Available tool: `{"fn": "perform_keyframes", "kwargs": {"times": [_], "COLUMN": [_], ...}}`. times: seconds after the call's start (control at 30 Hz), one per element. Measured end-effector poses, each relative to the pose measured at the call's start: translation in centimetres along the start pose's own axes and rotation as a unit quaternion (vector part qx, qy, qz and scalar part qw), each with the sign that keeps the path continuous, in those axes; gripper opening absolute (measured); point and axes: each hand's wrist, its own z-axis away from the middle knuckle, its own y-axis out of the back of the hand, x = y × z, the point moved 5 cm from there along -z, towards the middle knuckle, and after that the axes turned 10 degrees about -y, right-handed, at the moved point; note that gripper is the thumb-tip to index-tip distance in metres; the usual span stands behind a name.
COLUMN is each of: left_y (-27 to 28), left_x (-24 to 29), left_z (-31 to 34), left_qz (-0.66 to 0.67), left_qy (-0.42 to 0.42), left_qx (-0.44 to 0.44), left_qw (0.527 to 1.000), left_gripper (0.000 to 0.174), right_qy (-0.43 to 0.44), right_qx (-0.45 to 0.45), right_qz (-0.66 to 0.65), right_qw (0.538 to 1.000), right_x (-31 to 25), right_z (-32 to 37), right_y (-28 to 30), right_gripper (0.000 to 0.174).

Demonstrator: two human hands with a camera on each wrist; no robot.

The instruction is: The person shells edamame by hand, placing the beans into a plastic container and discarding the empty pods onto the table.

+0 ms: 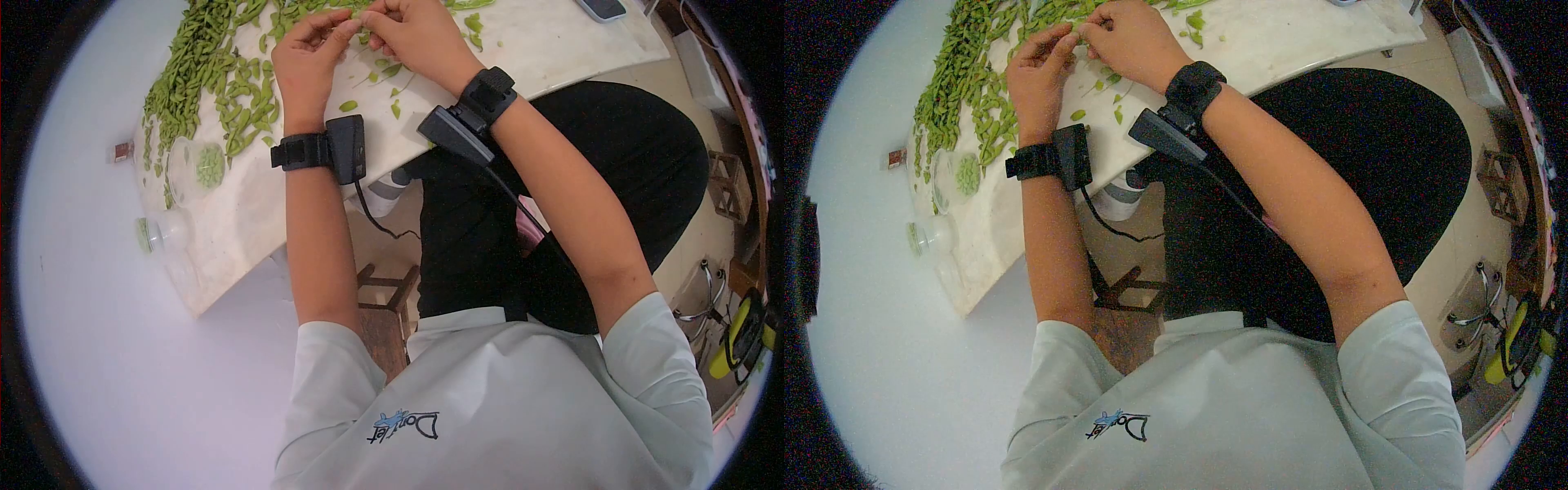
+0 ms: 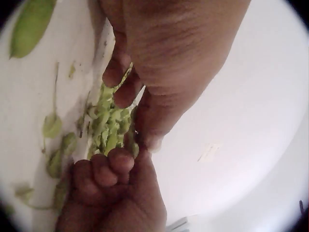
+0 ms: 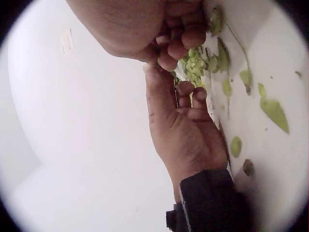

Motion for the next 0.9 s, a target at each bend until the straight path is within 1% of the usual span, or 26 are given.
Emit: {"fn": "perform_keyframes", "kwargs": {"times": [0.13, 0.27, 0.37, 0.47, 0.57, 0.63, 0.73, 0.83, 0.9], "left_y": [-0.1, -0.2, -0.2, -0.3, -0.3, -0.2, -0.5, -0.5, -0.3], "left_x": [0.2, 0.6, 0.2, -0.2, -0.9, -1.2, -0.3, 0.1, -0.1], "left_z": [0.1, 0.2, 0.1, 0.0, -0.3, -0.4, -0.3, -0.1, 0.0], "left_qz": [0.011, 0.03, 0.049, 0.037, 0.034, 0.046, 0.047, 0.031, -0.006], "left_qy": [0.008, 0.002, -0.008, -0.009, 0.001, 0.01, -0.026, -0.026, -0.019], "left_qx": [-0.008, -0.041, -0.041, -0.039, -0.037, -0.028, -0.034, -0.01, -0.021], "left_qw": [1.0, 0.999, 0.998, 0.999, 0.999, 0.998, 0.998, 0.999, 1.0], "left_gripper": [0.024, 0.023, 0.023, 0.023, 0.022, 0.022, 0.022, 0.022, 0.022], "right_qy": [0.005, 0.014, 0.001, 0.005, -0.003, -0.002, 0.0, 0.002, 0.002], "right_qx": [-0.014, -0.038, -0.059, -0.051, -0.029, -0.027, -0.02, -0.025, -0.03], "right_qz": [-0.016, -0.018, -0.01, -0.038, 0.002, 0.006, 0.008, -0.001, -0.001], "right_qw": [1.0, 0.999, 0.998, 0.998, 1.0, 1.0, 1.0, 1.0, 1.0], "right_x": [-0.1, -0.2, -0.8, -0.7, -0.3, -0.2, -0.1, 0.0, 0.2], "right_z": [0.1, 0.3, 0.5, 0.4, 0.1, 0.1, -0.1, -0.2, -0.2], "right_y": [-0.1, -0.2, -0.2, -0.3, -0.2, -0.2, -0.2, -0.3, -0.4], "right_gripper": [0.021, 0.022, 0.023, 0.024, 0.025, 0.026, 0.026, 0.026, 0.026]}}
